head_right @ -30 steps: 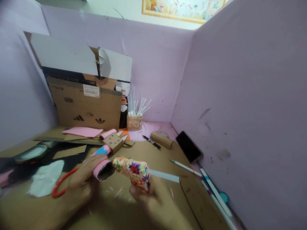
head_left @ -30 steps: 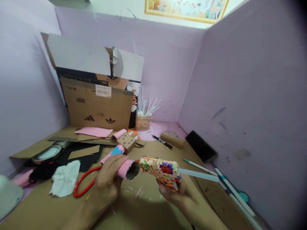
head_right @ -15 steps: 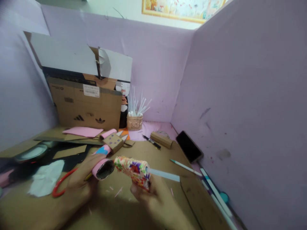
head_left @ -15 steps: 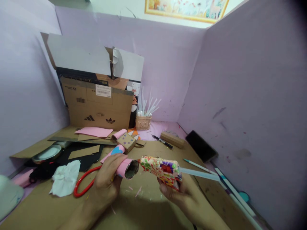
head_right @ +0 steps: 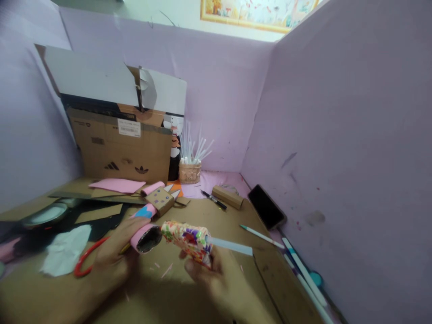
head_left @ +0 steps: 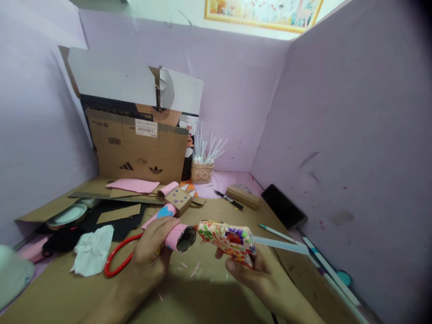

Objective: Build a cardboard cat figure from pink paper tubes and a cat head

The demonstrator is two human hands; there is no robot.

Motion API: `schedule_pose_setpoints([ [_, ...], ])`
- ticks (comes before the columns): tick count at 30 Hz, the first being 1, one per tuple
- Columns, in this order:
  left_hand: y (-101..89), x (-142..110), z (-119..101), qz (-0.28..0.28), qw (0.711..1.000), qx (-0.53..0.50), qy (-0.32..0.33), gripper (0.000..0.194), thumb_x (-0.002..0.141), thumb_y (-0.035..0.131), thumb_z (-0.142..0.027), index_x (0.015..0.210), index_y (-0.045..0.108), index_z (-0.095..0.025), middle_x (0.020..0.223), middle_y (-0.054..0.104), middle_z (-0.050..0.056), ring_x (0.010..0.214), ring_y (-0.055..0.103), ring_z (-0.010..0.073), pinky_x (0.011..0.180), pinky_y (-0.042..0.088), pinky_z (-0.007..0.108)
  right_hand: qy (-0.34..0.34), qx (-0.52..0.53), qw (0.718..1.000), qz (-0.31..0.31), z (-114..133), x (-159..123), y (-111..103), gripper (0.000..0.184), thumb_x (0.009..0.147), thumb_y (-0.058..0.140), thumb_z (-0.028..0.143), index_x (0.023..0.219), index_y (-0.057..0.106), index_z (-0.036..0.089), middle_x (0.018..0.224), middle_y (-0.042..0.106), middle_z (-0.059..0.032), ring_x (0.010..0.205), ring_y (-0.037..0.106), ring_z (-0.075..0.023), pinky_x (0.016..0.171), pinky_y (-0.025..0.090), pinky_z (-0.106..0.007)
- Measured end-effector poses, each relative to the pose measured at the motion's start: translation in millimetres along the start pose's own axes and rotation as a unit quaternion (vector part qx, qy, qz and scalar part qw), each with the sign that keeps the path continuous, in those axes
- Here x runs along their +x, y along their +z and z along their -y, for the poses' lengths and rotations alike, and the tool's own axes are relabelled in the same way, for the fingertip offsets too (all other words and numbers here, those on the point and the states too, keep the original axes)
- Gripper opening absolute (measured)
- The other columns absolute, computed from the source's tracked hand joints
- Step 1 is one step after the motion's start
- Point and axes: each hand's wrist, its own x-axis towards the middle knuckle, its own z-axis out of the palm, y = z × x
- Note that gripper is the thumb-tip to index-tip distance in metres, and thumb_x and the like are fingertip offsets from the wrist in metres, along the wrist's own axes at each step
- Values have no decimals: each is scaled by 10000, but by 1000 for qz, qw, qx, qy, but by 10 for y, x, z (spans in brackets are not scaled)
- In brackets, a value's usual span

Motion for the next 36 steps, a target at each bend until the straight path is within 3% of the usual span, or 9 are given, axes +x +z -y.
schedule_pose_setpoints([
  [2, -4, 4, 6, 0, 1000, 2, 3, 469, 808, 509, -18, 1234, 483, -212, 1162, 570, 93, 1146, 499, 217, 1013, 389, 361, -3, 5, 1000, 15, 22, 2, -15, 320, 765, 624, 439, 963, 670, 192, 834, 608, -41, 629, 455, -136, 578, 377, -246],
  [7, 2, 13, 5, 3, 1000, -5, -16, 466, 810, 527, -29, 1233, 478, -219, 1180, 570, 98, 1138, 505, 222, 999, 397, 379, 2, 11, 1000, 6, 71, -10, -13, 373, 773, 615, 450, 1061, 644, 216, 775, 570, -18, 575, 389, -120, 549, 360, -242],
  [14, -8, 1, -15, 11, 1000, -14, -22, 450, 817, 529, -48, 1230, 474, -218, 1170, 578, 91, 1135, 511, 209, 1010, 394, 363, 18, -20, 999, 35, 58, -10, -20, 328, 770, 595, 480, 923, 649, 195, 637, 437, 12, 560, 340, -130, 515, 298, -240],
  [19, -9, -15, -9, -3, 1000, 8, -5, 447, 817, 519, -52, 1230, 481, -221, 1155, 587, 85, 1132, 518, 212, 1003, 414, 357, 16, -44, 999, 26, -1, -16, -34, 351, 789, 574, 504, 922, 637, 186, 731, 496, -13, 625, 395, -138, 541, 315, -233],
  [25, 6, 10, -20, -10, 1000, 21, -3, 456, 810, 516, -63, 1229, 481, -240, 1139, 608, 85, 1104, 550, 243, 973, 450, 404, 26, -47, 999, -2, -65, -14, -3, 388, 751, 594, 551, 806, 608, 168, 687, 483, -4, 627, 414, -138, 557, 321, -241],
  [30, 12, -9, -15, -7, 1000, 10, -15, 455, 813, 515, -51, 1223, 488, -244, 1140, 603, 84, 1108, 540, 234, 987, 434, 400, 17, -3, 1000, -15, -56, 10, 35, 444, 700, 595, 619, 714, 519, 182, 650, 411, 11, 602, 363, -132, 527, 290, -243],
  [36, 1, -10, -11, 12, 1000, 1, -14, 448, 818, 506, -35, 1224, 479, -223, 1152, 590, 94, 1125, 519, 220, 1000, 409, 385, 26, -39, 999, 1, -40, 4, 30, 410, 737, 577, 582, 709, 476, 186, 649, 373, 21, 603, 327, -126, 533, 268, -248],
])
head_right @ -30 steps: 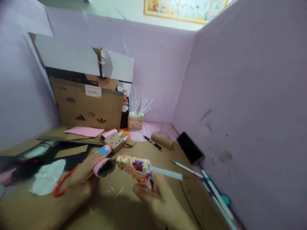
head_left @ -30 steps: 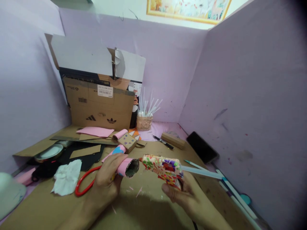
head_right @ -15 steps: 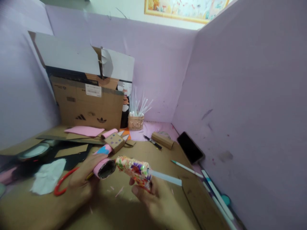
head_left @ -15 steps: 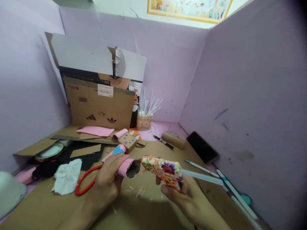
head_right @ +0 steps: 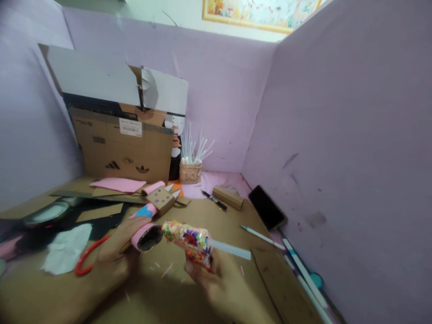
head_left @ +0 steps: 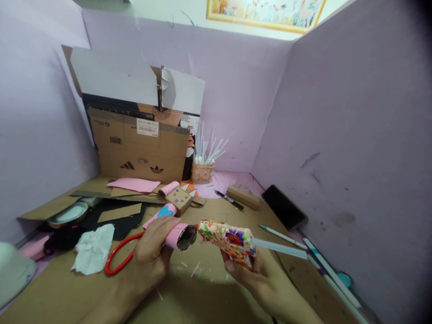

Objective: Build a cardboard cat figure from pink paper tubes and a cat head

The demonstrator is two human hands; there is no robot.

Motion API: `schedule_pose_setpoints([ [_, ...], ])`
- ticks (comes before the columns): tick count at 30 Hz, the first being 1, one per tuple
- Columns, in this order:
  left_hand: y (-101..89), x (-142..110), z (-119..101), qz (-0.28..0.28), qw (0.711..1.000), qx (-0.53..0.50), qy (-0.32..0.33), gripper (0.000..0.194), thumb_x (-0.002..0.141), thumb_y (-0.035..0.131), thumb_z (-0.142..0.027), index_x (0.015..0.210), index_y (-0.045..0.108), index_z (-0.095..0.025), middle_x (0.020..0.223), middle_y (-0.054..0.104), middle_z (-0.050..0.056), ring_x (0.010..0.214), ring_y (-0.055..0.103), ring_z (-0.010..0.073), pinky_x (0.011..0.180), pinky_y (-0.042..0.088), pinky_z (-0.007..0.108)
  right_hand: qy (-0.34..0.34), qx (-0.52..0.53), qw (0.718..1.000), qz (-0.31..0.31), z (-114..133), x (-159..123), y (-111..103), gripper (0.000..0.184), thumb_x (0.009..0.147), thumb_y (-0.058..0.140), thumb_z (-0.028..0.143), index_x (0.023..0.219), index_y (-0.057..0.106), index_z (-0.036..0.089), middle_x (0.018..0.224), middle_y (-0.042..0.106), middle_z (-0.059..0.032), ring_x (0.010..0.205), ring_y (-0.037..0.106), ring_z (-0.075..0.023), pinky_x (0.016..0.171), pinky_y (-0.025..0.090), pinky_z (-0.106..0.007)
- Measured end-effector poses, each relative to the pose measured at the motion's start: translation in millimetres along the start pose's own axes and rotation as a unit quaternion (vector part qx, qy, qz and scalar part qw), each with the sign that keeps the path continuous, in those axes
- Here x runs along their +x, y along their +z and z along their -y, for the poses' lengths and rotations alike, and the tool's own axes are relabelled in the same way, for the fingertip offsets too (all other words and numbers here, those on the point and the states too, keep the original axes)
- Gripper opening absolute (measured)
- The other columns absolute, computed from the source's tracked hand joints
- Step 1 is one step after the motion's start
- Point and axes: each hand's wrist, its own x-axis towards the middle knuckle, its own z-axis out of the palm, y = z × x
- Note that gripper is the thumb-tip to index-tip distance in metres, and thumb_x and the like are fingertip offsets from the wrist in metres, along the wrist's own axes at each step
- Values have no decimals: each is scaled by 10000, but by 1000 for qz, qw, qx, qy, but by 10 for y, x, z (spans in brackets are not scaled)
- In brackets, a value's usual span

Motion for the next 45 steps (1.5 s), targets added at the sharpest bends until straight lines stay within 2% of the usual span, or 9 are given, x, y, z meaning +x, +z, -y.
schedule_pose_setpoints([
  [9, 16, 9, 1, 3, 1000, -9, 3, 461, 807, 485, -7, 1214, 488, -223, 1137, 595, 92, 1101, 527, 229, 966, 425, 410, -13, 22, 999, -41, -146, -1, 34, 419, 715, 604, 595, 742, 559, 179, 648, 416, 11, 597, 358, -129, 517, 286, -241],
  [16, 13, 26, -30, 7, 1000, -5, 11, 491, 787, 485, 17, 1218, 488, -218, 1151, 593, 98, 1116, 519, 235, 985, 406, 429, -18, 17, 1000, -13, -99, -9, 37, 425, 729, 587, 601, 750, 556, 178, 647, 400, 17, 588, 343, -124, 529, 274, -247],
  [21, 5, 59, -56, 14, 1000, -1, 12, 481, 787, 466, 22, 1205, 489, -215, 1133, 602, 93, 1106, 523, 230, 965, 419, 418, -30, 13, 999, -19, -43, -39, 44, 383, 727, 617, 563, 724, 587, 181, 646, 453, 1, 604, 399, -143, 542, 335, -247],
  [27, -15, 52, -85, 19, 1000, -2, 10, 469, 798, 448, 22, 1202, 488, -212, 1119, 599, 88, 1089, 529, 214, 954, 433, 394, -13, 26, 999, -19, 12, -95, 51, 308, 723, 657, 478, 818, 664, 186, 804, 602, -51, 749, 539, -216, 694, 425, -315],
  [31, -3, 54, -81, 17, 1000, -3, 9, 473, 793, 458, 21, 1204, 489, -213, 1129, 599, 89, 1106, 523, 222, 963, 428, 411, -2, 48, 999, -6, -10, -100, 77, 287, 720, 665, 452, 838, 679, 190, 890, 644, -68, 823, 576, -251, 803, 425, -380],
  [34, 2, 53, -76, 21, 1000, -3, 4, 467, 802, 452, 10, 1206, 488, -223, 1130, 607, 93, 1105, 528, 230, 959, 432, 430, 6, 51, 999, 13, -12, -106, 86, 325, 727, 655, 433, 954, 683, 202, 1025, 655, -79, 927, 580, -279, 878, 403, -410],
  [37, 2, 45, -68, 12, 1000, 4, 9, 464, 806, 456, 2, 1212, 486, -221, 1135, 610, 98, 1107, 530, 229, 967, 425, 424, 15, 28, 999, 40, 4, -117, 72, 380, 745, 624, 433, 1058, 660, 219, 1125, 637, -82, 989, 570, -292, 884, 406, -406],
  [41, 4, 45, -65, 10, 1000, 4, 12, 462, 802, 466, 2, 1211, 493, -212, 1130, 611, 96, 1109, 531, 226, 978, 418, 409, 26, -13, 998, 47, 35, -115, 42, 366, 758, 616, 424, 1053, 658, 211, 1102, 634, -89, 1000, 551, -297, 913, 378, -426],
  [45, 2, 58, -85, 10, 1000, -1, 13, 465, 803, 456, 8, 1207, 488, -219, 1116, 610, 90, 1099, 533, 225, 954, 438, 403, -21, 46, 998, 49, 43, -83, 44, 275, 777, 607, 427, 919, 660, 198, 976, 627, -71, 934, 554, -257, 852, 409, -364],
])
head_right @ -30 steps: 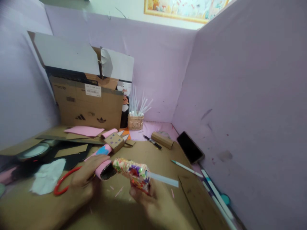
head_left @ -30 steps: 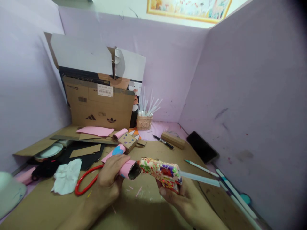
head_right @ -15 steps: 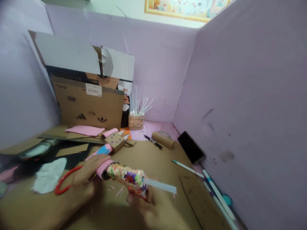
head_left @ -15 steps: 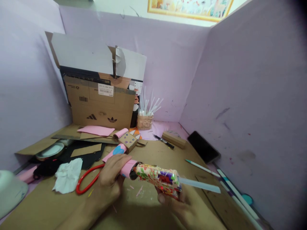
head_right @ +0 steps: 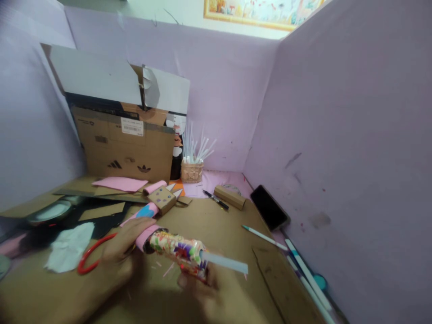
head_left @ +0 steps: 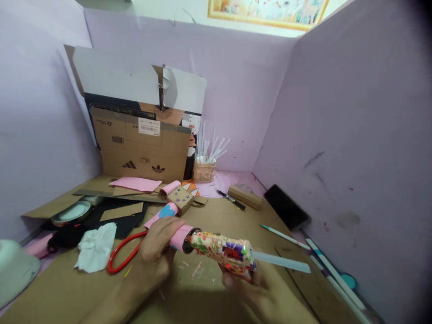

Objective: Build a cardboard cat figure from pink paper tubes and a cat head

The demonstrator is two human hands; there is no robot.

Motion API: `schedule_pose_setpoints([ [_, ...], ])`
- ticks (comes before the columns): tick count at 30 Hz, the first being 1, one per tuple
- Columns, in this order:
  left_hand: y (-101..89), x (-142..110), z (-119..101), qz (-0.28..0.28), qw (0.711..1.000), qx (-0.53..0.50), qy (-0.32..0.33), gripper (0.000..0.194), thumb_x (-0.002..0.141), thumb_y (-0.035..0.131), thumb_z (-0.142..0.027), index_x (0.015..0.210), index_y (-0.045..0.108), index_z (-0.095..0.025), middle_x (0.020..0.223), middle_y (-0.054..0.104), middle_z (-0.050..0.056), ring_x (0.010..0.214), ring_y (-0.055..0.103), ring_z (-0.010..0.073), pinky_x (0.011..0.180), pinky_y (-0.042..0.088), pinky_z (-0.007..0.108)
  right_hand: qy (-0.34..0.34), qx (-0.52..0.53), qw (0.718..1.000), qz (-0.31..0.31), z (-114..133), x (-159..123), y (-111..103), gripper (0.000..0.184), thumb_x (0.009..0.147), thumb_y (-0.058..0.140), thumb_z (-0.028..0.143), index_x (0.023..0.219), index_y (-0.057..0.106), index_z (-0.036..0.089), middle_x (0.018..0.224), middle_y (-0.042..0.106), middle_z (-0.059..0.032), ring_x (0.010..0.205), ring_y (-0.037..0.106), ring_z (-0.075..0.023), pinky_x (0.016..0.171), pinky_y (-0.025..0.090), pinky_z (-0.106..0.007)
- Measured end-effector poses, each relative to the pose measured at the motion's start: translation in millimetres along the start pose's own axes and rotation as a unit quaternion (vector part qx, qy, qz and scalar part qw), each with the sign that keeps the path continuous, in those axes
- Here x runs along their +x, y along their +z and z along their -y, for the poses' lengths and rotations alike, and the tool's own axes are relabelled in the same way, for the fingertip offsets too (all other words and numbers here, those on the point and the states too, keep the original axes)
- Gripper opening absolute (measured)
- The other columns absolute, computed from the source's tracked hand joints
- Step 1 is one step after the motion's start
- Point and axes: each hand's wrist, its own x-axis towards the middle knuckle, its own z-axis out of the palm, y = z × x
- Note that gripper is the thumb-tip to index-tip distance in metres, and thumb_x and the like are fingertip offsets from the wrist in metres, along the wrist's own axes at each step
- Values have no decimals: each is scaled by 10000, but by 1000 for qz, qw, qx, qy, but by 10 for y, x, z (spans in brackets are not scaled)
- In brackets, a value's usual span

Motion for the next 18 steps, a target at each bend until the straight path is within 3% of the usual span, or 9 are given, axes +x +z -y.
schedule_pose_setpoints([
  [2, -1, 1, -4, 2, 1000, -2, -1, 477, 797, 454, 16, 1210, 486, -221, 1127, 603, 92, 1100, 532, 227, 954, 438, 408, -13, 6, 1000, -15, -24, 22, 8, 254, 766, 618, 437, 835, 632, 193, 818, 576, -35, 787, 527, -206, 727, 420, -305],
  [6, 6, -7, 13, 0, 1000, -1, -8, 480, 791, 464, 17, 1204, 495, -225, 1145, 599, 90, 1116, 523, 232, 974, 422, 416, -2, -17, 998, -59, -78, 54, 15, 334, 744, 603, 515, 787, 574, 185, 670, 414, 14, 610, 357, -134, 544, 304, -244],
  [9, 13, -14, 33, -5, 1000, -3, -5, 478, 792, 463, 16, 1203, 497, -226, 1138, 603, 88, 1101, 535, 231, 967, 429, 415, 1, -31, 997, -71, -70, 51, -2, 354, 744, 592, 535, 726, 547, 184, 638, 377, 22, 585, 318, -124, 525, 270, -244],
  [18, -12, -32, 62, -9, 1000, -4, -10, 455, 809, 484, -7, 1217, 485, -208, 1171, 582, 101, 1144, 516, 216, 1012, 396, 368, 13, -42, 994, -100, -52, 47, -32, 299, 729, 614, 460, 765, 599, 164, 654, 453, 10, 615, 400, -139, 567, 324, -253],
])
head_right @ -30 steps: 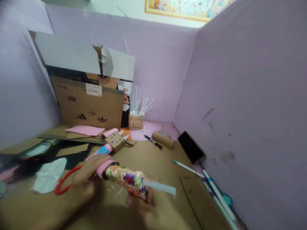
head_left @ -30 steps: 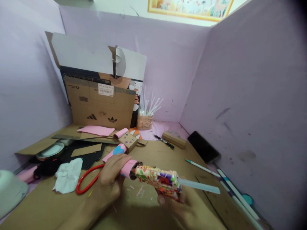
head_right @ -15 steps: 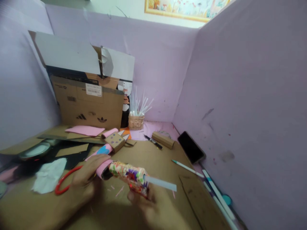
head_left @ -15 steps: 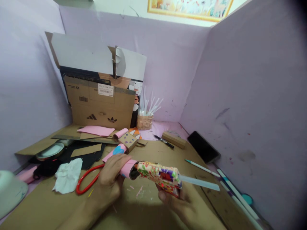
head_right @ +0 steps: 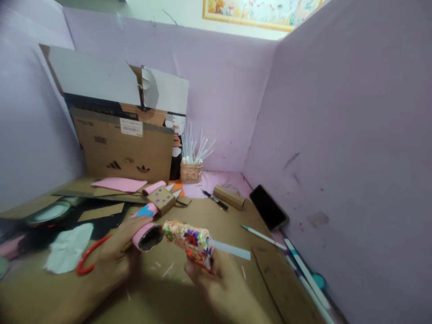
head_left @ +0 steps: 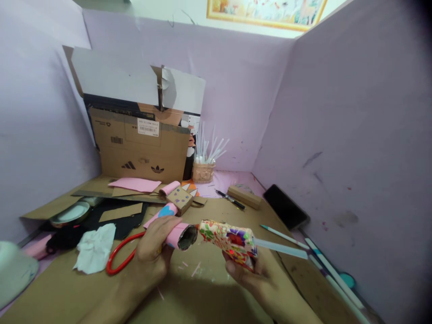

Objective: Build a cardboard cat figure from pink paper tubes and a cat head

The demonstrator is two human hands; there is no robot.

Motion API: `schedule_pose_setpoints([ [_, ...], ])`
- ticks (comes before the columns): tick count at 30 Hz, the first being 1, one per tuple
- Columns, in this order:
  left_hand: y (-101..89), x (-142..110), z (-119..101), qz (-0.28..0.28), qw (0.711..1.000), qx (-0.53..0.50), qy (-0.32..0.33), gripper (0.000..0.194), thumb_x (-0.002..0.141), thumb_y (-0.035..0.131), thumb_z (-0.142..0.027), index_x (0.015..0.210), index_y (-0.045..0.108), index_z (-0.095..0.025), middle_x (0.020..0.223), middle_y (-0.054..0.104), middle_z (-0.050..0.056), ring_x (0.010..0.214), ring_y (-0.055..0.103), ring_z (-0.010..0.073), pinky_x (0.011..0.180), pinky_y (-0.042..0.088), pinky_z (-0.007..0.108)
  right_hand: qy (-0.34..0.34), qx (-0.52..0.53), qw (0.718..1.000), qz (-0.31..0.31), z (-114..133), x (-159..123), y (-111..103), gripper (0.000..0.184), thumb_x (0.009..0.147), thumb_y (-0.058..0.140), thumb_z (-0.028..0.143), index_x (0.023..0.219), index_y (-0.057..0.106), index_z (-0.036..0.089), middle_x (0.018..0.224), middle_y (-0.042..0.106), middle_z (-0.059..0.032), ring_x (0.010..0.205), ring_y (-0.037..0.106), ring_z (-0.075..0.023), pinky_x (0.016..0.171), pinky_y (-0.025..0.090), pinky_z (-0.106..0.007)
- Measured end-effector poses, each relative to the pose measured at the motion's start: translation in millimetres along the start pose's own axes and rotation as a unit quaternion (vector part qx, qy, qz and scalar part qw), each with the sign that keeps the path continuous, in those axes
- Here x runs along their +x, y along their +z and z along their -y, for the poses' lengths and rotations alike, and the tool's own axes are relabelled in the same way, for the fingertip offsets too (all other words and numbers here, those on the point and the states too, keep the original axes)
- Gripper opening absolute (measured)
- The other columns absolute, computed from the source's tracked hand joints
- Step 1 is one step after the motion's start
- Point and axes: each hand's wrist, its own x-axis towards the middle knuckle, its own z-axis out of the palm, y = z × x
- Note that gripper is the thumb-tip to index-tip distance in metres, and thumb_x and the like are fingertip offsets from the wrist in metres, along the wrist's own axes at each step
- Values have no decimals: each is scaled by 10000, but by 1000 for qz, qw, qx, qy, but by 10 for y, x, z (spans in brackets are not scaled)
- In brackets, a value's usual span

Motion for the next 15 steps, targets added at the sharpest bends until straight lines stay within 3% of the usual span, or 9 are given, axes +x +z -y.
schedule_pose_setpoints([
  [5, 1, -15, 18, -2, 1000, -3, -14, 459, 809, 510, -33, 1223, 483, -230, 1169, 589, 88, 1155, 510, 217, 1018, 387, 369, 7, 7, 1000, 16, -44, 22, -25, 273, 734, 621, 414, 837, 608, 162, 679, 478, 5, 633, 418, -146, 576, 337, -258],
  [8, -14, 9, -10, -10, 998, -8, -55, 380, 819, 534, -105, 1178, 515, -227, 1149, 613, 85, 1114, 547, 230, 982, 416, 370, -2, 16, 1000, 20, -42, 28, -48, 226, 750, 611, 396, 780, 590, 173, 678, 455, 11, 627, 410, -135, 556, 340, -243],
  [12, -99, 116, -87, -47, 975, -56, -212, 347, 798, 590, -256, 1140, 540, -217, 1097, 644, 73, 1020, 606, 246, 903, 470, 359, -13, 37, 999, 6, 4, 84, -68, 256, 723, 646, 395, 820, 613, 160, 578, 448, 40, 492, 384, -93, 458, 335, -211],
  [15, -228, 231, -126, -139, 919, -138, -343, 408, 715, 680, -325, 1090, 543, -239, 996, 666, 30, 894, 640, 222, 790, 518, 324, -1, 66, 996, -53, -56, 209, -87, 381, 695, 666, 449, 920, 631, 144, 519, 497, 49, 384, 367, -70, 381, 314, -199],
])
